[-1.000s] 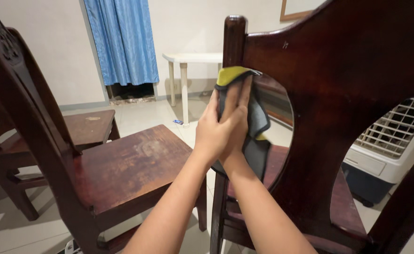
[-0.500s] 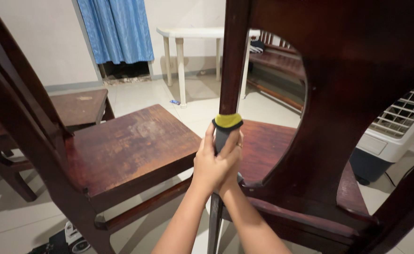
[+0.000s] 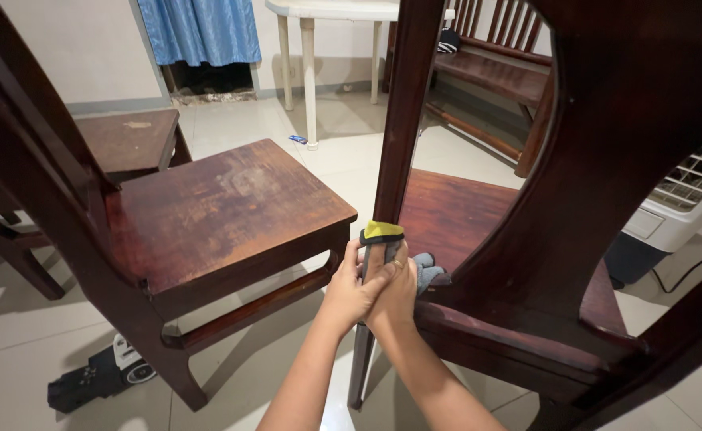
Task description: The person wipes a wooden chair with a grey and yellow cloth. They clean the seat, legs, and backrest of the chair thoroughly. The person then moves to a second wooden chair and repeats the cleaning process on its seat and backrest.
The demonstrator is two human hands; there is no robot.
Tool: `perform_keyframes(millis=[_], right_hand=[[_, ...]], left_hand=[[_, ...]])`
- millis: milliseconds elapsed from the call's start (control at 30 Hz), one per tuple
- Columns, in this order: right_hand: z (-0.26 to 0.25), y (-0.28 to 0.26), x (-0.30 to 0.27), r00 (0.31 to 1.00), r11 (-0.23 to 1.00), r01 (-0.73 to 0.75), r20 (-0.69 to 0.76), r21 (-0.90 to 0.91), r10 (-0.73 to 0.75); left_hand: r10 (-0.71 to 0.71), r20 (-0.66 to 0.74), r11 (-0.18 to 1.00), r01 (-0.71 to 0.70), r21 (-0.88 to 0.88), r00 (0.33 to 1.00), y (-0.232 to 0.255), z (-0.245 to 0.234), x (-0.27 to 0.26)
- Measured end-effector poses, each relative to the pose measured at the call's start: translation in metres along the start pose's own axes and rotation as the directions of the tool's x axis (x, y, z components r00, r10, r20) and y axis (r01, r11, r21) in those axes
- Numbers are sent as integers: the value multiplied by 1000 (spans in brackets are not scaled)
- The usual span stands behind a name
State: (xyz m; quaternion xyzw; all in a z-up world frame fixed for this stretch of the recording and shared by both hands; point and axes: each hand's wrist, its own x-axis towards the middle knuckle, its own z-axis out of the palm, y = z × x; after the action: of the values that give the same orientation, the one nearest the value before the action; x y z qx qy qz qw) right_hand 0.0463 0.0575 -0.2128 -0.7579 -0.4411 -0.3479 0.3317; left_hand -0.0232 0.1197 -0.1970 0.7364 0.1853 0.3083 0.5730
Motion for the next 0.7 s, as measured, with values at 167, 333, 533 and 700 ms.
perform_keyframes(millis=[167, 333, 533, 700], right_hand=[[1, -2, 3, 998, 999, -11, -68, -34, 9], [1, -7, 25, 975, 877, -172, -47, 448, 215], [-10, -13, 108, 919, 645, -149, -136, 750, 371], [-50, -31, 163, 896, 620, 8, -280, 785, 344]], left_hand=[[46, -61, 988, -36, 151, 997, 14, 6, -1], [181, -230, 964, -126, 234, 956, 67, 16, -7], [355, -247, 910, -273, 313, 902, 146, 13, 21], [375, -257, 917, -316, 242, 891, 203, 4, 38]])
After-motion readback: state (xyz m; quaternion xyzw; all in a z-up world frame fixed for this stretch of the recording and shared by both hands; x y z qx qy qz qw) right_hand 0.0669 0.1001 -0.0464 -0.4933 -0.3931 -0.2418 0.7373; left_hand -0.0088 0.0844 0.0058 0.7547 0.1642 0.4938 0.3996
